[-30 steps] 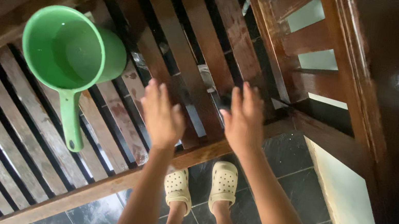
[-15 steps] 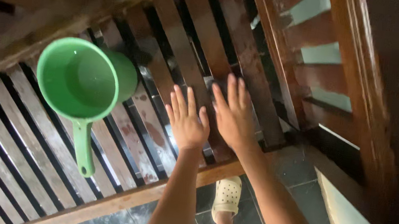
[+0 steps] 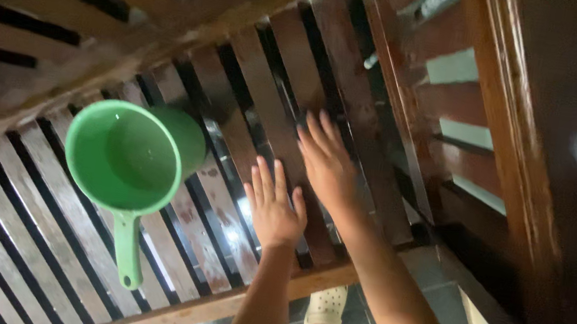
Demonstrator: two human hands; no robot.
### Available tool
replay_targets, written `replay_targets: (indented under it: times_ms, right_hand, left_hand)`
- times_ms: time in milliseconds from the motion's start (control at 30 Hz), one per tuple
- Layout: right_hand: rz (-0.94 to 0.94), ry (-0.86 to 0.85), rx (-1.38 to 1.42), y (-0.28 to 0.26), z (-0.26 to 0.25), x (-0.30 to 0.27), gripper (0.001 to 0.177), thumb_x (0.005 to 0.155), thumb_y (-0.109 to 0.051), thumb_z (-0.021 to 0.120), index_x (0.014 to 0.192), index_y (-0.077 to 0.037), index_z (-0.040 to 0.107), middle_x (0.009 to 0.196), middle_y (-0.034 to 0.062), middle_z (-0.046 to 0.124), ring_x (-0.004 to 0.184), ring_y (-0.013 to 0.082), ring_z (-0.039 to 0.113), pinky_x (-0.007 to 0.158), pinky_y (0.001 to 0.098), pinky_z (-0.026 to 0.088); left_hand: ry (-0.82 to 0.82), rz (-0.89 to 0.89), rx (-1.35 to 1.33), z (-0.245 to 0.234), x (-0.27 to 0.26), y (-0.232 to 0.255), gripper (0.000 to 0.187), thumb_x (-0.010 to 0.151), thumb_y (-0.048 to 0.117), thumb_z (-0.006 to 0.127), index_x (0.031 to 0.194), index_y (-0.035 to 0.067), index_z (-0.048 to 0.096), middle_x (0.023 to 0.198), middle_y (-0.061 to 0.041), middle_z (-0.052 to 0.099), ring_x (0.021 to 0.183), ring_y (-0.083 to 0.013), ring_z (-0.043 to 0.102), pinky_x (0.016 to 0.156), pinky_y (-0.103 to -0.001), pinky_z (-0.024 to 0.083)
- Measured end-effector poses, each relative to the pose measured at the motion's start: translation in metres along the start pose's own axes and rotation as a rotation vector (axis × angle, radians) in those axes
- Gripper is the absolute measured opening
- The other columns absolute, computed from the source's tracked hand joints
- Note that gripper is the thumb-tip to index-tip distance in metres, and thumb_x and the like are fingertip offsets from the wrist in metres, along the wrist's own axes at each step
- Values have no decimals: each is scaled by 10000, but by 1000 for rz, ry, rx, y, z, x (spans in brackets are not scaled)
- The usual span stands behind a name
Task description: The person cleans a wooden bench by hand using a cloth, dipping it into a green container of liquid and wiping the slats and top rail of the bench.
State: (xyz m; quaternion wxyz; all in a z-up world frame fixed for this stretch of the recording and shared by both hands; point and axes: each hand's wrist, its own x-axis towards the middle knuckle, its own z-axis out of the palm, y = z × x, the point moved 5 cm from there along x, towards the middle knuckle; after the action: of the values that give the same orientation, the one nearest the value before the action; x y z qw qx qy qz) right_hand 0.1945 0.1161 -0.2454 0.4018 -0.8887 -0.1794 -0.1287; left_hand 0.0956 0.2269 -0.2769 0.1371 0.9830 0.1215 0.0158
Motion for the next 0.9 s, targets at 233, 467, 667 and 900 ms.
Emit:
replay_targets:
  times_ms: [233, 467, 667, 900]
  right_hand:
    - [35, 317, 86, 47, -38, 68, 237, 1061, -27, 655, 1292, 23, 676, 1381, 169, 660, 1309, 348, 655, 1139, 423, 535]
    - [240, 142, -25, 92, 12, 150, 432, 1101, -186, 657, 1464, 10, 529, 1645, 224, 359, 1379, 407, 532, 1079, 443, 515]
    - [132, -1, -220, 59, -12, 81, 555, 1022, -197, 691, 1515, -9, 518, 1636, 264, 276, 1488, 511, 328, 1211, 598, 318]
    - [-24, 24, -196, 75, 34, 157, 446, 1050, -91, 641, 1477, -8, 546, 1664, 226, 287, 1504, 463, 344, 1222, 531, 383]
  left_hand:
    - [-17, -15, -4, 3, -3, 0, 670, 963, 327, 565, 1564, 82, 402, 1672, -224, 260, 1533, -419, 280, 1242, -572, 195]
    - [-28, -14, 24, 6, -2, -1, 683, 951, 326, 568, 1559, 70, 390, 1664, -231, 256, 1528, -427, 272, 1239, -568, 186]
    - [-47, -22, 22, -2, 1, 4, 662, 966, 324, 551, 1556, 69, 394, 1665, -235, 256, 1529, -427, 272, 1237, -570, 180]
    - [-59, -26, 18, 3, 2, 2, 683, 942, 325, 564, 1544, 50, 396, 1647, -261, 267, 1513, -442, 275, 1220, -581, 179]
